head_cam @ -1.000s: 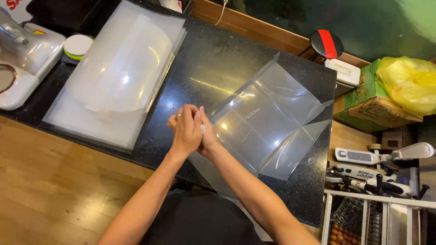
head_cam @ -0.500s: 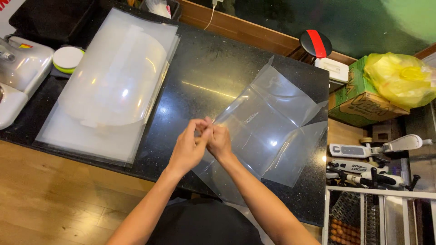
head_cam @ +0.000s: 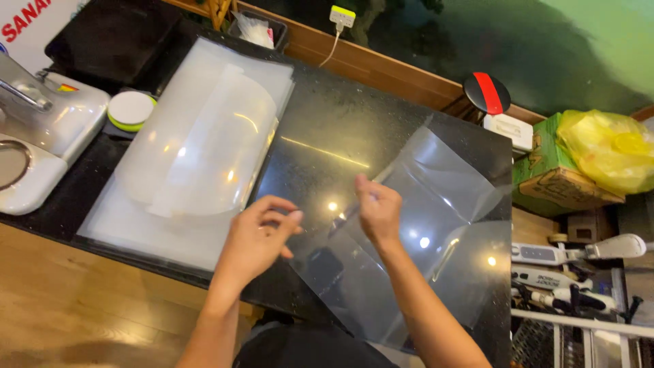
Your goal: The recorder folds clear plastic sheets into box or sleeve shapes for food packaging.
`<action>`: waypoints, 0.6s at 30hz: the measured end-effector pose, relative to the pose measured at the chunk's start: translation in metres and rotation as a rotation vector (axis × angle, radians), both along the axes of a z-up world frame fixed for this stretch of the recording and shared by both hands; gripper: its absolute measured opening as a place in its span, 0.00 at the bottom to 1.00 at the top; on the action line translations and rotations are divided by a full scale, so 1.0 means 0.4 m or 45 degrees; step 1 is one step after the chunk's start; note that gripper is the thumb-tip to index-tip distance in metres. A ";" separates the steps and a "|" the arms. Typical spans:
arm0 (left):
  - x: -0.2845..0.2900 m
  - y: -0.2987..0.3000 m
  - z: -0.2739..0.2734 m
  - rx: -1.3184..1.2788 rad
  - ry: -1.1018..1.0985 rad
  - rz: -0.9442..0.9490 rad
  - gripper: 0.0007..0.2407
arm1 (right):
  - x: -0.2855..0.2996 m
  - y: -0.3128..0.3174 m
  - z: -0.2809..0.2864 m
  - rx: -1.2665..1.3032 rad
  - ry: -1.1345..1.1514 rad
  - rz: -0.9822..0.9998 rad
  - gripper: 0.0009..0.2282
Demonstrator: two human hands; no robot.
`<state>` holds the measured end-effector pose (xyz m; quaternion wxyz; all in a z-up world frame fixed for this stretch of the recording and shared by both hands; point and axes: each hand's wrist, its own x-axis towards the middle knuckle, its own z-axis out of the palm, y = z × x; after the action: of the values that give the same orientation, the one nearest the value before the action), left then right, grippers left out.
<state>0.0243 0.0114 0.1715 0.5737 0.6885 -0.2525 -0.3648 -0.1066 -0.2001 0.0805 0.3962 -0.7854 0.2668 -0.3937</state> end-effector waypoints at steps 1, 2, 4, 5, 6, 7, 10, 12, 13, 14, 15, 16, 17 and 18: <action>0.028 0.014 -0.032 0.031 0.000 0.073 0.11 | -0.004 -0.029 -0.026 0.171 -0.073 0.030 0.23; 0.058 0.030 -0.062 0.065 -0.001 0.147 0.11 | -0.006 -0.057 -0.052 0.344 -0.145 0.062 0.23; 0.091 0.064 -0.154 0.068 -0.001 0.164 0.11 | 0.018 -0.113 0.037 0.113 -0.225 0.145 0.16; 0.108 0.079 -0.201 0.075 0.003 0.172 0.10 | 0.029 -0.141 0.081 -0.114 -0.298 0.224 0.11; 0.108 0.085 -0.229 0.069 0.000 0.177 0.10 | 0.049 -0.128 0.177 -0.120 -0.301 0.229 0.11; 0.109 0.092 -0.256 0.050 0.072 0.148 0.10 | 0.068 -0.113 0.273 -0.015 -0.422 0.237 0.10; 0.116 0.100 -0.276 0.024 0.169 0.117 0.10 | 0.145 -0.130 0.423 -0.028 -0.836 0.262 0.17; 0.125 0.093 -0.263 0.018 0.199 0.123 0.10 | 0.246 -0.212 0.450 -0.132 -1.126 0.272 0.26; 0.134 0.087 -0.256 0.029 0.184 0.094 0.09 | 0.322 -0.277 0.449 -0.066 -1.479 0.448 0.24; 0.138 0.092 -0.248 0.050 0.174 0.064 0.09 | 0.396 -0.332 0.442 0.015 -1.823 0.619 0.23; 0.154 0.090 -0.229 0.050 0.171 0.087 0.09 | 0.541 -0.463 0.325 0.033 -1.828 0.638 0.23; 0.153 0.095 -0.211 0.057 0.134 0.053 0.09 | 0.691 -0.584 0.265 -0.186 -1.457 0.401 0.15; 0.150 0.098 -0.194 0.064 0.097 0.019 0.09 | 0.883 -0.688 0.286 -0.391 -1.072 0.174 0.13; 0.140 0.108 -0.199 0.073 0.105 0.017 0.09 | 0.887 -0.617 0.286 -0.382 -1.064 0.169 0.13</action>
<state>0.0804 0.0548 0.0918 0.5659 0.6909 -0.2134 -0.3960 0.2482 -0.4469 0.1948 0.3759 -0.6233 -0.0270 -0.6852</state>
